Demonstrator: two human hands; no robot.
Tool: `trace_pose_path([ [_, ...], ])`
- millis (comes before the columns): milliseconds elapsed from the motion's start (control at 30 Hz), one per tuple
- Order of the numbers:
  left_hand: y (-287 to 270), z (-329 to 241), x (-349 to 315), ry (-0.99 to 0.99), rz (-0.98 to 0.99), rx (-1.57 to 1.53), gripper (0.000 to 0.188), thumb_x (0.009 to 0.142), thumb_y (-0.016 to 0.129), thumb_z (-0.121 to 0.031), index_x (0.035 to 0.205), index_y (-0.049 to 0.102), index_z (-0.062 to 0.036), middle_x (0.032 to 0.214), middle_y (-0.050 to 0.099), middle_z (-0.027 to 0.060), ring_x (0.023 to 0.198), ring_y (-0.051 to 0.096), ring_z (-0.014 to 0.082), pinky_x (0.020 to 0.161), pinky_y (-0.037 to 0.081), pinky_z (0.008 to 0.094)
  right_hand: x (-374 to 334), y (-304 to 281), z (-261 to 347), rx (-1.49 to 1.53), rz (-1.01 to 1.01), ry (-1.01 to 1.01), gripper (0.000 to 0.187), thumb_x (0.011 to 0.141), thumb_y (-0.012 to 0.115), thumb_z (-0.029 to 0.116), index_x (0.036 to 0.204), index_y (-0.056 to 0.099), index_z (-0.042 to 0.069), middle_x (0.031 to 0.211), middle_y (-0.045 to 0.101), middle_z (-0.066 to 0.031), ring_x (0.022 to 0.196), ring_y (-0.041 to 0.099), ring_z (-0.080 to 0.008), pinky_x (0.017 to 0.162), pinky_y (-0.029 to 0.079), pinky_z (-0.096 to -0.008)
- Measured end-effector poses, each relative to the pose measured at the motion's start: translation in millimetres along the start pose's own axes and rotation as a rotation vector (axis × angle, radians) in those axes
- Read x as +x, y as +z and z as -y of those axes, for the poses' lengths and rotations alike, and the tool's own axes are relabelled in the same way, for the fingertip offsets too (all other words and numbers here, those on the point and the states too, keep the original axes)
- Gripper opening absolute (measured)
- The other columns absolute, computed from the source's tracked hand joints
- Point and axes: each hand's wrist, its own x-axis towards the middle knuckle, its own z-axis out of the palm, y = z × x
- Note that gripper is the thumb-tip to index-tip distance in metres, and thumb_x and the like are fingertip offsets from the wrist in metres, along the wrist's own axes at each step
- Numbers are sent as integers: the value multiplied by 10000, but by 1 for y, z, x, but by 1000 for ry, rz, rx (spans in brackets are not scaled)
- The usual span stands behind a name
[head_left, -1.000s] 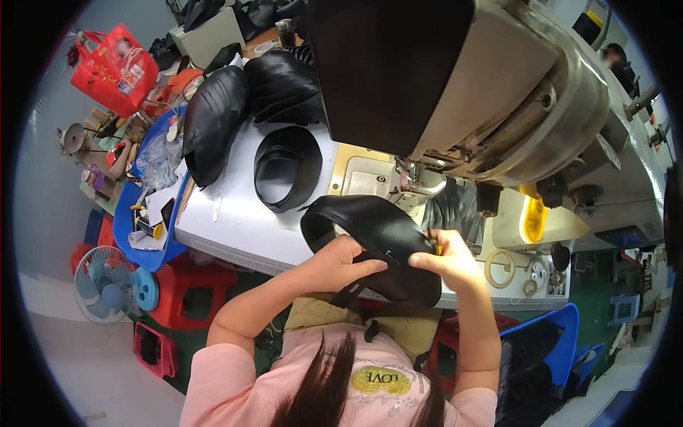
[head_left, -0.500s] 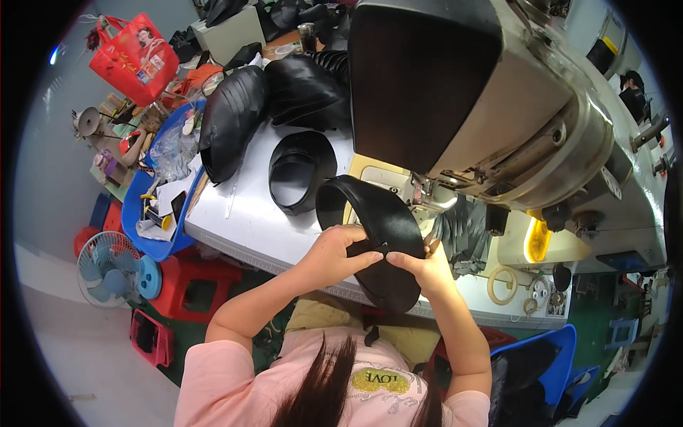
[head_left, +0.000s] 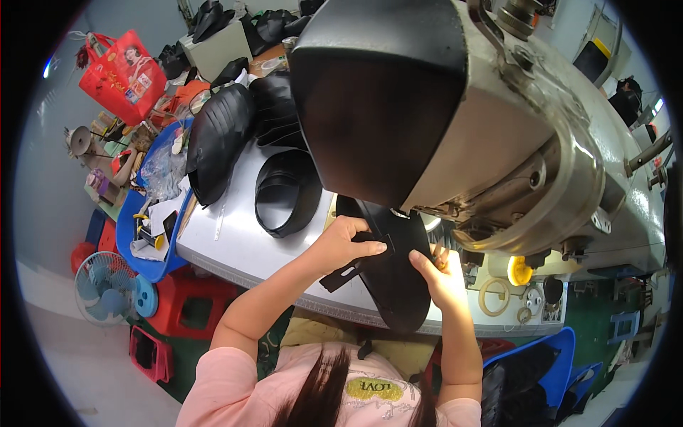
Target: The person cuts small black fabric strips with scissors and then sews them onto a larger black leather-like item using a sewing machine. The person handles the fabric pieces one by one, aligning them before stitching.
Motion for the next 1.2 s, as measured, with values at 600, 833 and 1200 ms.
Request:
trace_pose_path([
  [600, -23, -81, 66, 50, 107, 323, 384, 699, 730, -81, 1049, 596, -2, 972, 618, 86, 911, 566, 173, 807, 451, 279, 1, 33, 0, 270, -411, 59, 882, 755, 726, 277, 1301, 174, -141, 1224, 383, -244, 1133, 436, -244, 957, 381, -361],
  [833, -23, -82, 69, 54, 120, 323, 376, 699, 731, -82, 1042, 600, -5, 967, 620, 84, 910, 567, 172, 806, 451, 279, 8, 26, -24, 223, -366, -126, 653, 798, 688, 206, 1242, 311, -88, 1112, 498, -167, 980, 524, -186, 871, 440, -309],
  [1200, -20, -89, 68, 62, 120, 343, 364, 698, 733, -83, 1031, 607, -10, 960, 623, 82, 907, 569, 171, 803, 450, 278, -23, -8, 4, 46, -241, -346, 197, 899, 533, 193, 838, 589, 14, 594, 566, -57, 404, 430, -61, 401, 348, -185],
])
